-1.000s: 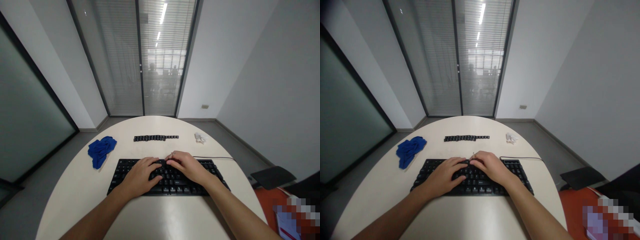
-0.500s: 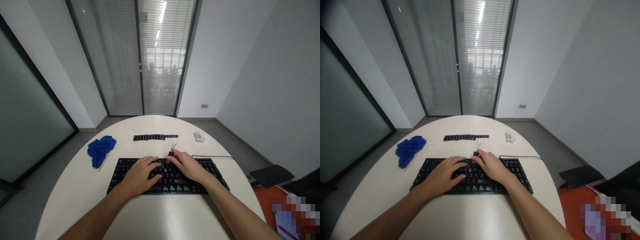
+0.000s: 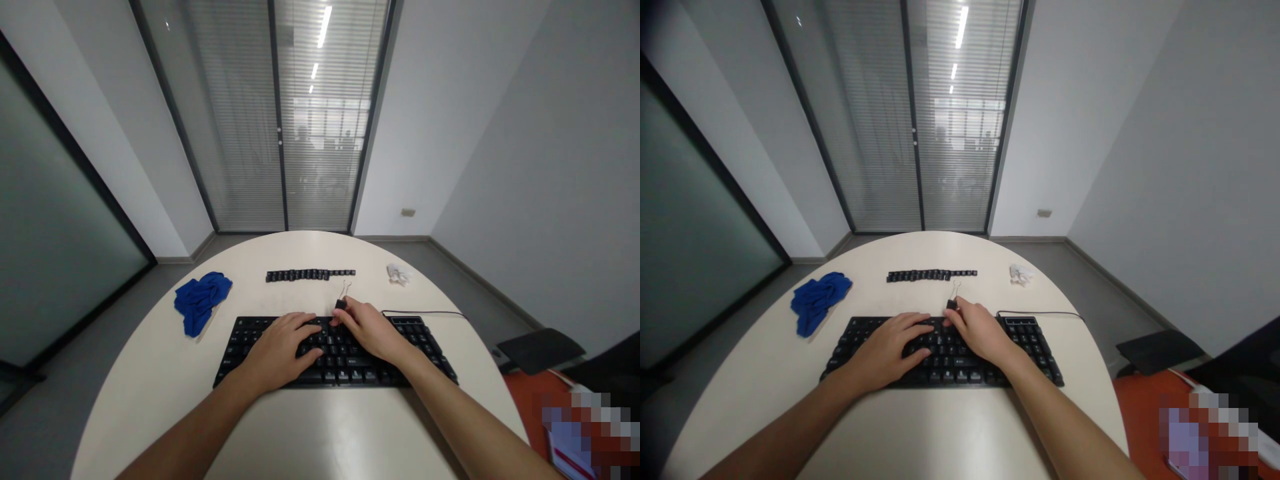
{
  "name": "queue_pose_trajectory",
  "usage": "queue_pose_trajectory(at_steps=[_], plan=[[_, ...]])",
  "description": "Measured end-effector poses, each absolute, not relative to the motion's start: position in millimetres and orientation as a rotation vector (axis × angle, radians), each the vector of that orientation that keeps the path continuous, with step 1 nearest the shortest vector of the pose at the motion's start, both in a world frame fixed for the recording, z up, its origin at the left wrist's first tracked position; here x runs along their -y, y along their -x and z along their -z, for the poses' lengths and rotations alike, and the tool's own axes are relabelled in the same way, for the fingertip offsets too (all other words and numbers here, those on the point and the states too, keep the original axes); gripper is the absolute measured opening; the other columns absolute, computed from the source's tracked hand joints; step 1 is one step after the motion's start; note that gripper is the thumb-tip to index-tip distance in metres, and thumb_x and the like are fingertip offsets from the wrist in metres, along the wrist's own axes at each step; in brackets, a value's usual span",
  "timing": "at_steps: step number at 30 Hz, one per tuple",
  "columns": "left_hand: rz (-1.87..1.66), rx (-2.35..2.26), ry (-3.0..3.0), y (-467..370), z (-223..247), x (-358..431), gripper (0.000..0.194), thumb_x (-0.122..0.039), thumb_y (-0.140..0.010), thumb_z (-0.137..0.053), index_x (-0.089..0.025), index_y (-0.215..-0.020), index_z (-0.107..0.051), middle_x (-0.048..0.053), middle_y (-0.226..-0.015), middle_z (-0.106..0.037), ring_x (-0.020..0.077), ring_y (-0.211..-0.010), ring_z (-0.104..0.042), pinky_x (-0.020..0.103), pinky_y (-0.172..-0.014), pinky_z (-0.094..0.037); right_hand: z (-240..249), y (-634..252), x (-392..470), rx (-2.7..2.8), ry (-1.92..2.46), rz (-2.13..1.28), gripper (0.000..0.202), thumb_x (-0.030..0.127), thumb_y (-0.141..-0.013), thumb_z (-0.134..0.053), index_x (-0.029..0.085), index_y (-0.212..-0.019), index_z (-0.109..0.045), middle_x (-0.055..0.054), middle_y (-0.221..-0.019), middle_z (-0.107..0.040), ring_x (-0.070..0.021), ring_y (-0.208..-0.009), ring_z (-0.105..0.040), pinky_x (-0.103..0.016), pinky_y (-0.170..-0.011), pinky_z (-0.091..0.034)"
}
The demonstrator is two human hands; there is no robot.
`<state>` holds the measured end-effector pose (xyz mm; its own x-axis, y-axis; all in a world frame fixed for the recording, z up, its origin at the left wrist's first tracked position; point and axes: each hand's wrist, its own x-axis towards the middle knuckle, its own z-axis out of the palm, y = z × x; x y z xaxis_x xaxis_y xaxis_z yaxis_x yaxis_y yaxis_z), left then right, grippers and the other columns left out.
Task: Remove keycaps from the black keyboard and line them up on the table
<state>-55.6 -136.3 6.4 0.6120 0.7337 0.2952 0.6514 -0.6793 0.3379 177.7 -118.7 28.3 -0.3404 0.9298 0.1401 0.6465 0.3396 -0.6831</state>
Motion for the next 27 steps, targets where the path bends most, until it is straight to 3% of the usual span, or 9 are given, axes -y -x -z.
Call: queue_pose_trajectory(at_steps=[14,20,27], plan=[[-0.679,-1.135,-2.615,55.3,-2.5,134.1,0.034,-0.032,-0.090,-0.065,-0.024,-0.123,-0.063,0.006,-0.136,-0.060,0.0257,-0.125,-0.053,0.048,-0.109,-0.042,-15.7,-179.8,110.6,1.808,1.346,-0.885,0.026,0.043,-0.099,-0.047,0.020,-0.090,-0.056,-0.007,-0.087,-0.076,-0.0215,-0.082,-0.071,-0.033,-0.077,-0.052],[-0.902,-1.130,-2.454,54.0,-1.0,131.5,0.022,-0.027,-0.090,-0.064,-0.022,-0.111,-0.066,0.006,-0.115,-0.069,0.0221,-0.109,-0.062,0.041,-0.099,-0.050,-16.5,-165.0,118.7,1.674,1.168,-1.072,0.031,0.048,-0.096,-0.050,0.019,-0.090,-0.058,-0.007,-0.089,-0.074,-0.0181,-0.080,-0.070,-0.030,-0.073,-0.054],[-0.907,-1.215,-2.293,53.9,-4.9,131.7,0.022,-0.028,-0.083,-0.073,-0.023,-0.105,-0.069,0.003,-0.103,-0.072,0.0219,-0.097,-0.066,0.037,-0.088,-0.052,-12.1,-152.0,126.7,1.743,1.117,-1.055,0.030,0.046,-0.095,-0.054,0.018,-0.092,-0.064,-0.004,-0.082,-0.072,-0.0182,-0.077,-0.069,-0.029,-0.074,-0.052]])
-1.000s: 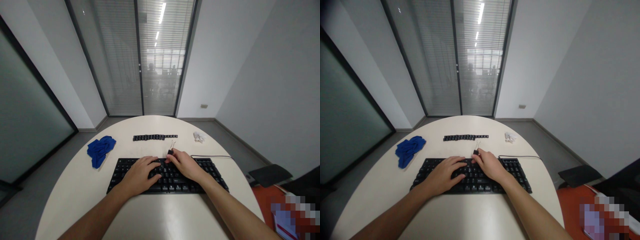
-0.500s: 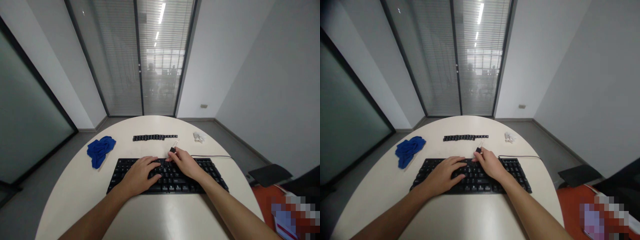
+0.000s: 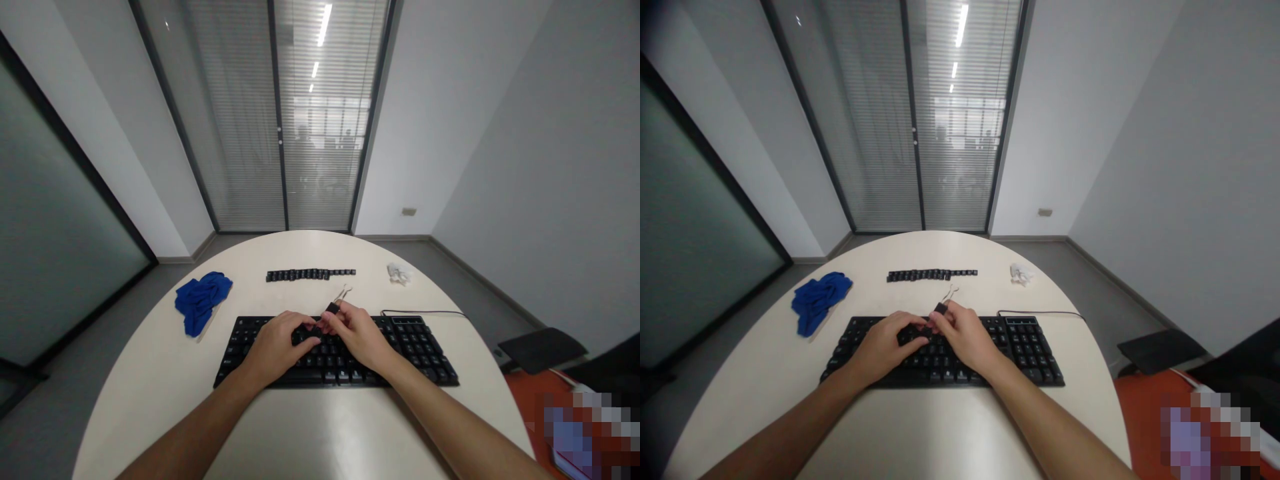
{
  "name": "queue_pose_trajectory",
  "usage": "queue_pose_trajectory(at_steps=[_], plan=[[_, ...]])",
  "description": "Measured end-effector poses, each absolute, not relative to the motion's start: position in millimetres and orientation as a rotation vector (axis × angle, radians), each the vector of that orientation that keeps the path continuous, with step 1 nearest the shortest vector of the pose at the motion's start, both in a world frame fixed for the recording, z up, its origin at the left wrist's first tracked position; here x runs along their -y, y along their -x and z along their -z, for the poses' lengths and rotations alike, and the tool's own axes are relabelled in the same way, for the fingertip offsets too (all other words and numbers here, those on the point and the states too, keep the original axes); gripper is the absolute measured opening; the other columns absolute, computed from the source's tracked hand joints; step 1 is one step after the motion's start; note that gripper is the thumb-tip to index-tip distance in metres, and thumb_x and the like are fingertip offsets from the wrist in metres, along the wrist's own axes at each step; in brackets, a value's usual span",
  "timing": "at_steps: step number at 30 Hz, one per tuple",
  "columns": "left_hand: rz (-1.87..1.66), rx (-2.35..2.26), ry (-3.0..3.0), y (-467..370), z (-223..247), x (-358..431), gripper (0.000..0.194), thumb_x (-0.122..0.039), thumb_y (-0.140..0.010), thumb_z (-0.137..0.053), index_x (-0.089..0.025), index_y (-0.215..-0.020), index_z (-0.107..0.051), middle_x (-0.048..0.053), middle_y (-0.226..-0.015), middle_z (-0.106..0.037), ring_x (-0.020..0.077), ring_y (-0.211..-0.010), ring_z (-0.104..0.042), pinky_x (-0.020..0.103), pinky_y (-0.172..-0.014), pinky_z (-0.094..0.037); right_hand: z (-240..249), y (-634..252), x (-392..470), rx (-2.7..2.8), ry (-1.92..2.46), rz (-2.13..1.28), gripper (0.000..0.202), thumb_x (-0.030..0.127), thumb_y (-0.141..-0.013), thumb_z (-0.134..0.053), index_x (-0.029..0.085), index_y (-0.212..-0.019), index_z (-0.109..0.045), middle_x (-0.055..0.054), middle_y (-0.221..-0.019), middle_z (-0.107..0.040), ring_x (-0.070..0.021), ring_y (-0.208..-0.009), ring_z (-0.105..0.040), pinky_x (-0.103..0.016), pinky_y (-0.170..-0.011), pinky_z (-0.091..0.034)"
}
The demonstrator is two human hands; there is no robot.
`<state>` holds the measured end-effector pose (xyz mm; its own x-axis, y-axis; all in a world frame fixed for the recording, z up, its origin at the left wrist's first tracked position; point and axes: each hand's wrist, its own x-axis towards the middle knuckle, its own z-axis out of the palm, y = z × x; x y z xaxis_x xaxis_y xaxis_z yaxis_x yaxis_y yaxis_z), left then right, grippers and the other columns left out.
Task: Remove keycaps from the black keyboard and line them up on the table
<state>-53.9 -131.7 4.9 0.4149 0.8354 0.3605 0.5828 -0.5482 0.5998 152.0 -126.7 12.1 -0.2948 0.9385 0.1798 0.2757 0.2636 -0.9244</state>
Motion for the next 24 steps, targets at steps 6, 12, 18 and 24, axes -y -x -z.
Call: queue_pose_trajectory(at_steps=[6,12,18,24], plan=[[-0.890,-1.182,-2.161,54.2,-5.9,129.7,0.018,-0.024,-0.085,-0.070,-0.024,-0.103,-0.070,0.002,-0.103,-0.073,0.0213,-0.098,-0.067,0.036,-0.092,-0.050,-14.1,-151.7,127.2,1.771,1.115,-1.026,0.027,0.042,-0.094,-0.057,0.018,-0.090,-0.066,-0.004,-0.082,-0.072,-0.0188,-0.078,-0.067,-0.029,-0.073,-0.051],[-0.960,-1.148,-2.012,54.8,-5.7,125.8,0.020,-0.020,-0.084,-0.069,-0.022,-0.103,-0.069,0.002,-0.101,-0.073,0.0203,-0.095,-0.067,0.034,-0.090,-0.051,-15.5,-153.8,126.7,1.811,1.126,-1.004,0.025,0.041,-0.093,-0.059,0.018,-0.092,-0.067,-0.004,-0.084,-0.073,-0.0193,-0.079,-0.067,-0.029,-0.075,-0.050],[-0.957,-1.116,-2.009,56.0,-7.7,123.6,0.018,-0.019,-0.084,-0.069,-0.021,-0.101,-0.070,0.002,-0.099,-0.074,0.0196,-0.092,-0.067,0.033,-0.087,-0.052,-14.0,-153.1,125.2,1.748,1.089,-1.081,0.027,0.042,-0.093,-0.059,0.017,-0.091,-0.067,-0.004,-0.083,-0.072,-0.0194,-0.079,-0.066,-0.029,-0.073,-0.050],[-0.985,-1.119,-2.311,57.1,1.0,126.6,0.020,-0.019,-0.090,-0.064,-0.024,-0.109,-0.067,0.002,-0.107,-0.072,0.0201,-0.100,-0.066,0.035,-0.092,-0.051,-12.3,-153.5,124.0,1.729,1.085,-1.101,0.028,0.043,-0.093,-0.058,0.016,-0.092,-0.066,-0.004,-0.081,-0.071,-0.0179,-0.077,-0.065,-0.028,-0.073,-0.049]])
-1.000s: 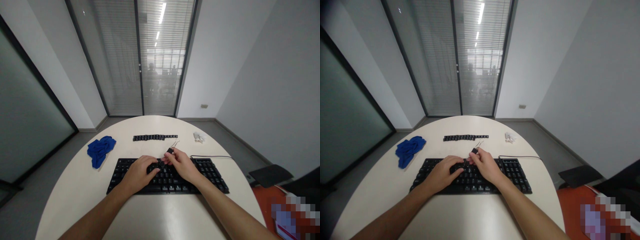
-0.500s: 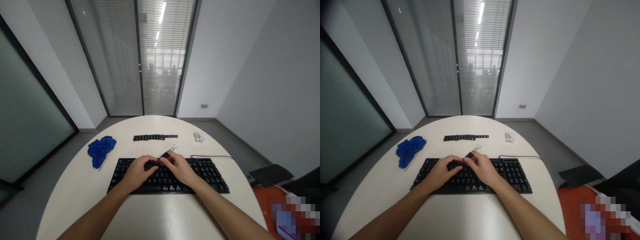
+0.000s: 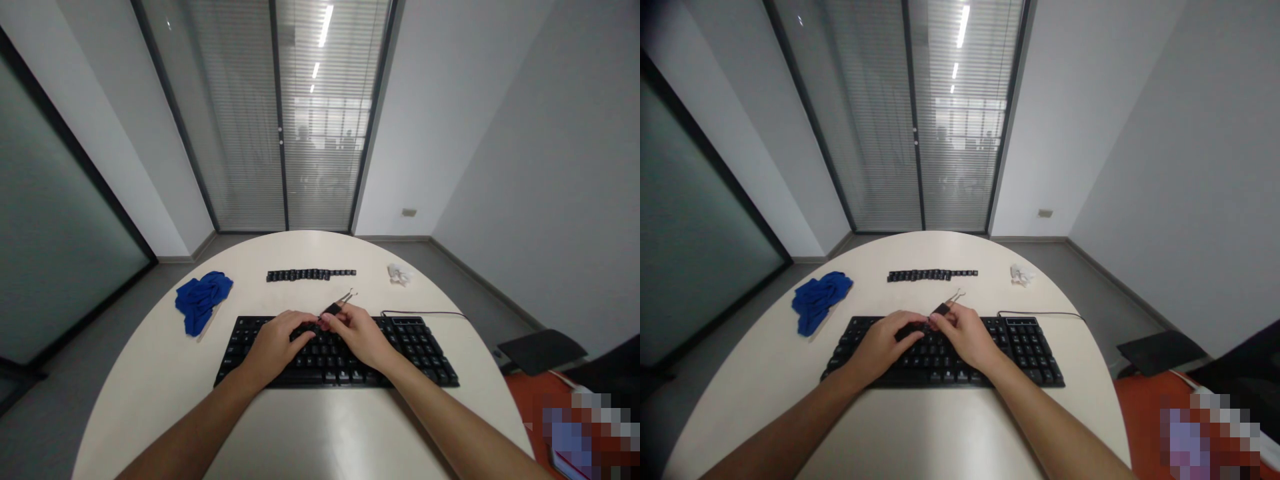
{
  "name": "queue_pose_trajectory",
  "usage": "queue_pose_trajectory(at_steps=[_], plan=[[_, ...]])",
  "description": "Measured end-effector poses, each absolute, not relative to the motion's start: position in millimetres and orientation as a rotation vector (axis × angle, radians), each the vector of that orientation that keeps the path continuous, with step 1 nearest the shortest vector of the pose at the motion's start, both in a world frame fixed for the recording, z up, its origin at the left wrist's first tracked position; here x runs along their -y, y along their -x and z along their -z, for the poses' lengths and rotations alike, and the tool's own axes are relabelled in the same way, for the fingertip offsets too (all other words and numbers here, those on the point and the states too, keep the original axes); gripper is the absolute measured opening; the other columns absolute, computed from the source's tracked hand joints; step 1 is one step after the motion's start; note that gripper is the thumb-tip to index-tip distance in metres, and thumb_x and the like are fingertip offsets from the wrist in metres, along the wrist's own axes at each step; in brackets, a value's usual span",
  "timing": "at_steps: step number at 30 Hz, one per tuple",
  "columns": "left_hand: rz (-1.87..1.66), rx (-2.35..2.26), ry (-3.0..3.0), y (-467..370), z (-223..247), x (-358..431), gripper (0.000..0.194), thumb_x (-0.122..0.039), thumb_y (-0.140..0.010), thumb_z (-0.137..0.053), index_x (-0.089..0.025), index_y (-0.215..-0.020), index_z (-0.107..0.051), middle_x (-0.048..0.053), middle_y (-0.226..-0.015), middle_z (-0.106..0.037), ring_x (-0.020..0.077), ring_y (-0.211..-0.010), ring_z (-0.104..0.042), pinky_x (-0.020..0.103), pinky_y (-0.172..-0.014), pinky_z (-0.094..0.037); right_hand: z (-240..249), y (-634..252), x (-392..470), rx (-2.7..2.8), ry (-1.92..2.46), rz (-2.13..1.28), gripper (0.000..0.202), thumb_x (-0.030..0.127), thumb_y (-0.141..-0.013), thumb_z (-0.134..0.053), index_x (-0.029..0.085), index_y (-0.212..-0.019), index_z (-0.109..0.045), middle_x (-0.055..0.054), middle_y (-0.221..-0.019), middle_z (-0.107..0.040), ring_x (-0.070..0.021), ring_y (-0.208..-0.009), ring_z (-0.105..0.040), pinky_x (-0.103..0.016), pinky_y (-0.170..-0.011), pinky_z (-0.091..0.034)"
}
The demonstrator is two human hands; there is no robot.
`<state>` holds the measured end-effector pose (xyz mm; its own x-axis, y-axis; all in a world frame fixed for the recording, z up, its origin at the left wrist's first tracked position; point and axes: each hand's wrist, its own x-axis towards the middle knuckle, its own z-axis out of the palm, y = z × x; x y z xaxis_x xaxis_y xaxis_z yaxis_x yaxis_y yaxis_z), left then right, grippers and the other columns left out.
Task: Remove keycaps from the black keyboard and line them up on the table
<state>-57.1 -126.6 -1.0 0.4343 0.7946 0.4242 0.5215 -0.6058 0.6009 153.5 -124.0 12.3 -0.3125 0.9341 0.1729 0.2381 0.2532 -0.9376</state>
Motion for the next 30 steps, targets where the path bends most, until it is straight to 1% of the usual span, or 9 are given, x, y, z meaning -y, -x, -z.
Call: queue_pose_trajectory(at_steps=[3,6,12,15,18,23,26,30], plan=[[-0.966,-1.070,-2.475,56.3,1.5,128.9,0.021,-0.021,-0.094,-0.060,-0.025,-0.114,-0.064,0.002,-0.110,-0.072,0.0198,-0.101,-0.066,0.035,-0.092,-0.052,-13.5,-153.4,124.7,1.725,1.090,-1.097,0.028,0.043,-0.093,-0.058,0.016,-0.090,-0.065,-0.003,-0.080,-0.070,-0.0168,-0.075,-0.064,-0.027,-0.073,-0.048],[-0.947,-1.030,-2.552,55.0,-2.4,130.9,0.020,-0.023,-0.096,-0.057,-0.025,-0.115,-0.064,0.003,-0.110,-0.072,0.0198,-0.101,-0.066,0.035,-0.092,-0.052,-14.2,-152.7,125.4,1.714,1.062,-1.107,0.028,0.044,-0.094,-0.057,0.017,-0.089,-0.062,-0.002,-0.079,-0.068,-0.0161,-0.076,-0.063,-0.028,-0.075,-0.048],[-0.928,-1.017,-2.600,53.8,-7.9,132.6,0.019,-0.023,-0.097,-0.056,-0.025,-0.114,-0.064,0.003,-0.109,-0.071,0.0193,-0.101,-0.066,0.035,-0.091,-0.053,-11.8,-150.9,126.5,1.670,1.018,-1.142,0.031,0.048,-0.095,-0.054,0.018,-0.104,-0.057,-0.001,-0.080,-0.064,-0.0162,-0.078,-0.063,-0.030,-0.078,-0.050],[-0.916,-1.047,-2.623,54.1,-6.5,132.1,0.020,-0.022,-0.097,-0.056,-0.026,-0.115,-0.065,0.003,-0.112,-0.068,0.0191,-0.103,-0.064,0.034,-0.092,-0.053,-12.7,-150.7,127.6,1.674,1.017,-1.136,0.032,0.048,-0.095,-0.053,0.018,-0.108,-0.055,-0.001,-0.079,-0.063,-0.0159,-0.078,-0.062,-0.030,-0.078,-0.050],[-0.937,-1.074,-2.630,54.9,-5.0,131.3,0.020,-0.021,-0.096,-0.057,-0.026,-0.113,-0.065,0.003,-0.115,-0.064,0.0188,-0.104,-0.063,0.032,-0.092,-0.053,-13.9,-150.5,128.8,1.714,1.021,-1.093,0.030,0.046,-0.097,-0.052,0.019,-0.108,-0.055,-0.001,-0.080,-0.063,-0.0156,-0.077,-0.062,-0.030,-0.077,-0.049],[-0.918,-1.046,-2.675,56.0,-5.0,131.5,0.016,-0.021,-0.095,-0.059,-0.024,-0.110,-0.065,0.003,-0.106,-0.064,0.0185,-0.096,-0.062,0.031,-0.084,-0.053,-13.2,-148.7,130.7,1.749,1.027,-1.052,0.027,0.045,-0.098,-0.049,0.019,-0.102,-0.055,-0.001,-0.082,-0.064,-0.0155,-0.077,-0.061,-0.029,-0.077,-0.049],[-0.896,-0.997,-2.685,56.0,-5.6,132.5,0.015,-0.022,-0.097,-0.056,-0.024,-0.110,-0.064,0.003,-0.104,-0.065,0.0177,-0.094,-0.062,0.030,-0.083,-0.052,-12.1,-147.3,130.9,1.709,1.016,-1.092,0.029,0.048,-0.098,-0.049,0.019,-0.100,-0.054,-0.001,-0.081,-0.062,-0.0152,-0.077,-0.060,-0.030,-0.077,-0.050],[-0.924,-0.982,-2.684,55.3,-7.7,133.7,0.015,-0.025,-0.099,-0.053,-0.024,-0.108,-0.065,0.004,-0.103,-0.065,0.0176,-0.093,-0.063,0.030,-0.081,-0.053,-8.6,-146.1,129.4,1.618,0.999,-1.202,0.032,0.051,-0.095,-0.053,0.020,-0.102,-0.053,0.000,-0.080,-0.061,-0.0150,-0.077,-0.060,-0.030,-0.077,-0.053]])
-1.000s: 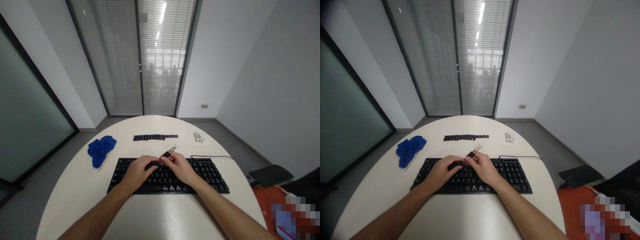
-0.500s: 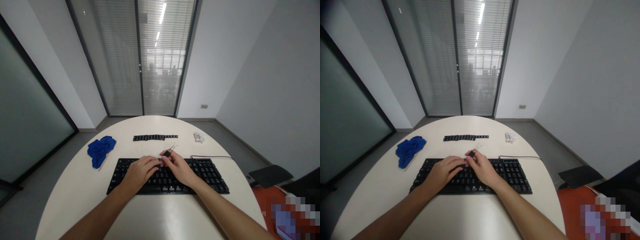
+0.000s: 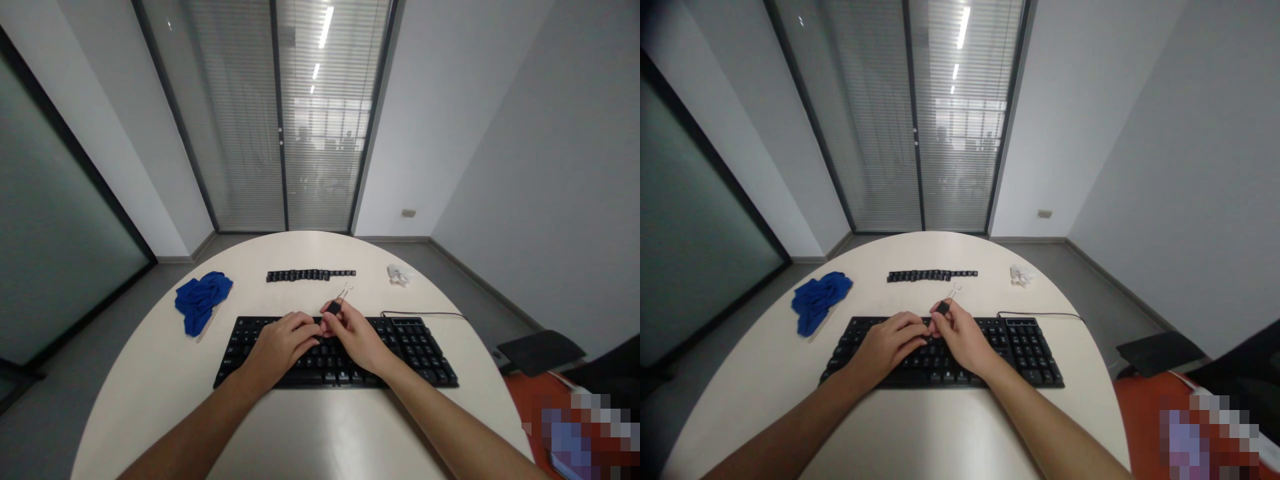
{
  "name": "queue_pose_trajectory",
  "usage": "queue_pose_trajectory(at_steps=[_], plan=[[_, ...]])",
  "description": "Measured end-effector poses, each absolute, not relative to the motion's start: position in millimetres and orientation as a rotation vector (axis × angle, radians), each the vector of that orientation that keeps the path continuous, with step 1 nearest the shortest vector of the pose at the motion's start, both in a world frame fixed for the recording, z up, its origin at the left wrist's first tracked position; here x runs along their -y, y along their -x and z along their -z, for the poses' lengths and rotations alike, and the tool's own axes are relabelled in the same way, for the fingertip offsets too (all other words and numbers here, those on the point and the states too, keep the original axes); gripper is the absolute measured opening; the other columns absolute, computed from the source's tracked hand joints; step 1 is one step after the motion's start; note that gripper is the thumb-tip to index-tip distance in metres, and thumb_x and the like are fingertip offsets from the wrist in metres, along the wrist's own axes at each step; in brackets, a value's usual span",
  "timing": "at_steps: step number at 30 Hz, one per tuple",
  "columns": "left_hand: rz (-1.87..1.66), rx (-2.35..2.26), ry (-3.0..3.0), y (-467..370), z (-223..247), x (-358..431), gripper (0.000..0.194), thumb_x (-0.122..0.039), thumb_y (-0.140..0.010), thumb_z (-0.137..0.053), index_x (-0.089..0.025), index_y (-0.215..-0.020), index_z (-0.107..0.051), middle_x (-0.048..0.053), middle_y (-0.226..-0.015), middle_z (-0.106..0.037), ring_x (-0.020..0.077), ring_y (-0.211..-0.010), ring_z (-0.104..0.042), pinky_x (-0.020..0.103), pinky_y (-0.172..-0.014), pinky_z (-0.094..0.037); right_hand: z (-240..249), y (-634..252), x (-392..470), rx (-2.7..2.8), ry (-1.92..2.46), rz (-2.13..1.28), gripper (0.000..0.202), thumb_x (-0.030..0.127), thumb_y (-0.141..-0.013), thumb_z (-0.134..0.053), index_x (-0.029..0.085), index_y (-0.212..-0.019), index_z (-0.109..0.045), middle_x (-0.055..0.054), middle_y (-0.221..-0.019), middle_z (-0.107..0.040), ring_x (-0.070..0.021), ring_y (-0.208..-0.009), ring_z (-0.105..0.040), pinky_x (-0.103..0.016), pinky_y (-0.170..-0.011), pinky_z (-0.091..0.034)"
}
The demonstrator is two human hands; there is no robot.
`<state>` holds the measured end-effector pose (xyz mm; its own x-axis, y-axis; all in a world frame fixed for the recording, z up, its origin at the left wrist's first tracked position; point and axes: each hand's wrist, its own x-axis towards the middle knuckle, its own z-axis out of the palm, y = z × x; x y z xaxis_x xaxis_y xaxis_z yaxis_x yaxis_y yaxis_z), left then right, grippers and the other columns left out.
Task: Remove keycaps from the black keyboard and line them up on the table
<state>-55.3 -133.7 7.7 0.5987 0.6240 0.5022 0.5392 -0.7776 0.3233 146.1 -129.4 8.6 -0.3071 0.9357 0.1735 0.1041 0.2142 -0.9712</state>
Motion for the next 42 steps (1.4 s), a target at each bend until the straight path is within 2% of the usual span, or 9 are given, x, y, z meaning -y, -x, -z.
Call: queue_pose_trajectory(at_steps=[8,14,21,25,30,34,36,38,42], plan=[[-0.946,-0.940,-2.791,53.7,-10.7,135.2,0.018,-0.024,-0.100,-0.050,-0.021,-0.111,-0.064,0.006,-0.105,-0.068,0.0193,-0.095,-0.064,0.032,-0.083,-0.055,-5.9,-145.6,129.9,1.556,0.995,-1.266,0.036,0.054,-0.092,-0.056,0.021,-0.105,-0.054,-0.001,-0.084,-0.060,-0.0151,-0.081,-0.062,-0.033,-0.079,-0.058],[-0.941,-0.890,-2.877,54.6,-9.8,136.4,0.018,-0.024,-0.101,-0.048,-0.018,-0.109,-0.063,0.007,-0.104,-0.070,0.0186,-0.092,-0.066,0.031,-0.081,-0.056,-10.8,-144.4,132.0,1.526,1.002,-1.311,0.040,0.057,-0.089,-0.057,0.020,-0.104,-0.052,0.001,-0.080,-0.058,-0.0132,-0.074,-0.061,-0.031,-0.073,-0.059],[-1.229,-0.908,-2.735,56.1,-8.3,136.6,0.017,-0.024,-0.101,-0.049,-0.019,-0.107,-0.064,0.006,-0.102,-0.070,0.0162,-0.093,-0.068,0.028,-0.084,-0.056,-4.5,-142.4,128.1,1.458,1.016,-1.337,0.042,0.058,-0.087,-0.060,0.020,-0.104,-0.053,0.001,-0.077,-0.061,-0.0138,-0.072,-0.064,-0.032,-0.073,-0.059],[-1.291,-1.016,-2.621,55.4,-6.2,134.1,0.015,-0.031,-0.099,-0.054,-0.019,-0.102,-0.063,0.005,-0.098,-0.070,0.0164,-0.089,-0.068,0.027,-0.079,-0.057,-9.5,-145.3,128.7,1.601,1.047,-1.135,0.033,0.051,-0.092,-0.056,0.019,-0.103,-0.058,-0.001,-0.077,-0.065,-0.0167,-0.076,-0.065,-0.033,-0.077,-0.054],[-1.256,-1.145,-2.474,55.5,-5.7,132.4,0.017,-0.036,-0.094,-0.061,-0.020,-0.099,-0.063,0.003,-0.093,-0.070,0.0160,-0.077,-0.066,0.028,-0.074,-0.056,-27.0,-154.1,131.5,1.874,1.100,-0.697,0.025,0.039,-0.097,-0.052,0.020,-0.084,-0.061,-0.005,-0.086,-0.064,-0.0186,-0.081,-0.060,-0.032,-0.078,-0.048],[-1.118,-1.219,-2.433,54.6,-5.0,131.2,0.012,-0.031,-0.090,-0.066,-0.021,-0.096,-0.064,0.001,-0.090,-0.070,0.0168,-0.077,-0.066,0.028,-0.070,-0.054,-32.5,-162.7,132.2,2.034,0.990,-0.685,0.019,0.029,-0.100,-0.043,0.022,-0.102,-0.061,-0.006,-0.096,-0.066,-0.0198,-0.091,-0.061,-0.033,-0.085,-0.047],[-1.069,-1.246,-2.404,54.6,-2.8,130.2,0.015,-0.028,-0.088,-0.069,-0.022,-0.100,-0.064,0.000,-0.091,-0.071,0.0170,-0.079,-0.066,0.028,-0.069,-0.054,-32.1,-165.0,132.3,2.107,0.989,-0.684,0.021,0.025,-0.100,-0.041,0.022,-0.107,-0.060,-0.006,-0.097,-0.067,-0.0201,-0.092,-0.061,-0.033,-0.084,-0.046],[-1.065,-1.268,-2.360,55.2,0.4,129.2,0.025,-0.026,-0.086,-0.071,-0.023,-0.108,-0.062,0.000,-0.093,-0.071,0.0169,-0.081,-0.067,0.028,-0.070,-0.054,-31.3,-165.4,132.4,2.131,1.042,-0.655,0.019,0.024,-0.098,-0.043,0.022,-0.105,-0.061,-0.005,-0.092,-0.067,-0.0194,-0.085,-0.061,-0.031,-0.079,-0.046],[-1.083,-1.280,-2.282,56.4,5.0,127.6,0.036,-0.025,-0.082,-0.075,-0.023,-0.114,-0.058,-0.001,-0.096,-0.072,0.0165,-0.082,-0.067,0.027,-0.069,-0.054,-31.5,-163.7,132.9,2.146,1.141,-0.673,0.019,0.027,-0.092,-0.056,0.022,-0.108,-0.063,0.003,-0.066,-0.057,-0.0144,-0.059,-0.052,-0.026,-0.061,-0.041]])
